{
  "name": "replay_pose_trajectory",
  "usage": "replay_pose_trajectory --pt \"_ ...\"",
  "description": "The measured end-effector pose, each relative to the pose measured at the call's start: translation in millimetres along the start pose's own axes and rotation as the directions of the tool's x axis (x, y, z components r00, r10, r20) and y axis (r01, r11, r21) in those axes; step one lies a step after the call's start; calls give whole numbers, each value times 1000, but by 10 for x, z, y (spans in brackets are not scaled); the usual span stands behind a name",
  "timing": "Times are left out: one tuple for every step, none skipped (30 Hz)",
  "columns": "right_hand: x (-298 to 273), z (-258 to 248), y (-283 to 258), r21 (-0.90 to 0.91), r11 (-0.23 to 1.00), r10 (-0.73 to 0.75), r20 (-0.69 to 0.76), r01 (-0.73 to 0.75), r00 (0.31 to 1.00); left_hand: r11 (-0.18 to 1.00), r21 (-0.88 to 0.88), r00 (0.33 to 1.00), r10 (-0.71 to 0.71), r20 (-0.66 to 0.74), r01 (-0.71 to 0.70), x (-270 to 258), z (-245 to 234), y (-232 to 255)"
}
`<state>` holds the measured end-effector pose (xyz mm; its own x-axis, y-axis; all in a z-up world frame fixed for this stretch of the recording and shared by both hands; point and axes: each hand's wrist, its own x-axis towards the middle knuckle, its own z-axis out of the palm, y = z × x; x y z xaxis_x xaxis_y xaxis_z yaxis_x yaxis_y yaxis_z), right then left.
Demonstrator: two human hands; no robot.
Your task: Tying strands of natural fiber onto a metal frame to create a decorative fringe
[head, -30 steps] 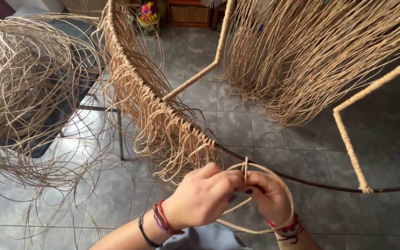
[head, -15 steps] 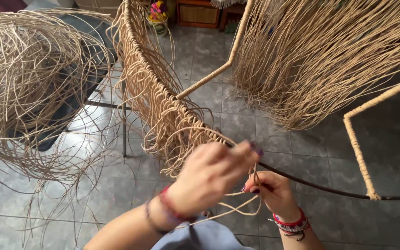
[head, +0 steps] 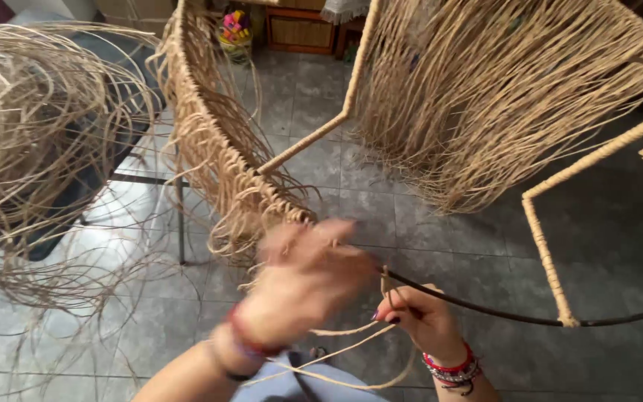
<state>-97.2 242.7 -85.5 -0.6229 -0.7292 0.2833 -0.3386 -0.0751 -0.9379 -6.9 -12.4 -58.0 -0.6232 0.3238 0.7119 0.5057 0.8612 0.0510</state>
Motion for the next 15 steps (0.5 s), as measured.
replay_pose_trajectory --pt "18 -24 -12 -6 999 -47 -3 47 999 978 82 978 -197 68 192 -437 165 -181" --pt "39 -19 -19 -10 995 -96 -6 96 995 914 175 913 -390 123 367 -939 285 -293" --pt "35 -38 -40 -12 996 -92 -7 92 996 914 171 912 -390 124 368 -615 -43 -229" --pt "54 -34 -52 -20 995 -102 2 102 995 832 307 886 -442 -138 463 -286 -393 -198" --pt "69 -23 -66 -28 993 -111 11 111 994 717 401 814 -426 -396 570 38 -747 -160" --pt "53 -22 -70 -24 994 -106 15 106 994 713 402 812 -432 -392 574 78 -621 -51" --pt "35 -15 -76 -34 996 -79 10 79 997 834 376 915 -379 -139 403 115 -499 59" --pt "64 -7 -70 -46 997 -64 2 64 998 928 300 958 -266 109 224 169 -380 124" --pt "75 3 -49 -45 997 -70 3 71 998 926 305 958 -264 106 222 260 -342 133" --pt "42 5 -37 -84 995 -61 -18 60 998 973 186 990 -141 27 134 337 -294 181" --pt "10 8 -22 -122 991 -53 -38 48 998 997 72 997 -24 -67 29 411 -243 226" --pt "-3 24 -10 -122 991 -51 -32 47 998 997 73 997 -31 -68 35 88 -229 122" --pt "-17 33 0 -109 992 -68 -41 63 997 698 707 991 35 128 -116 -232 -212 24" --pt "-22 26 20 -95 992 -90 -50 85 995 49 948 947 -47 317 -314 -535 -188 -74" --pt "10 -1 11 -92 992 -92 -44 87 995 46 948 947 -52 316 -314 -374 -403 -59"
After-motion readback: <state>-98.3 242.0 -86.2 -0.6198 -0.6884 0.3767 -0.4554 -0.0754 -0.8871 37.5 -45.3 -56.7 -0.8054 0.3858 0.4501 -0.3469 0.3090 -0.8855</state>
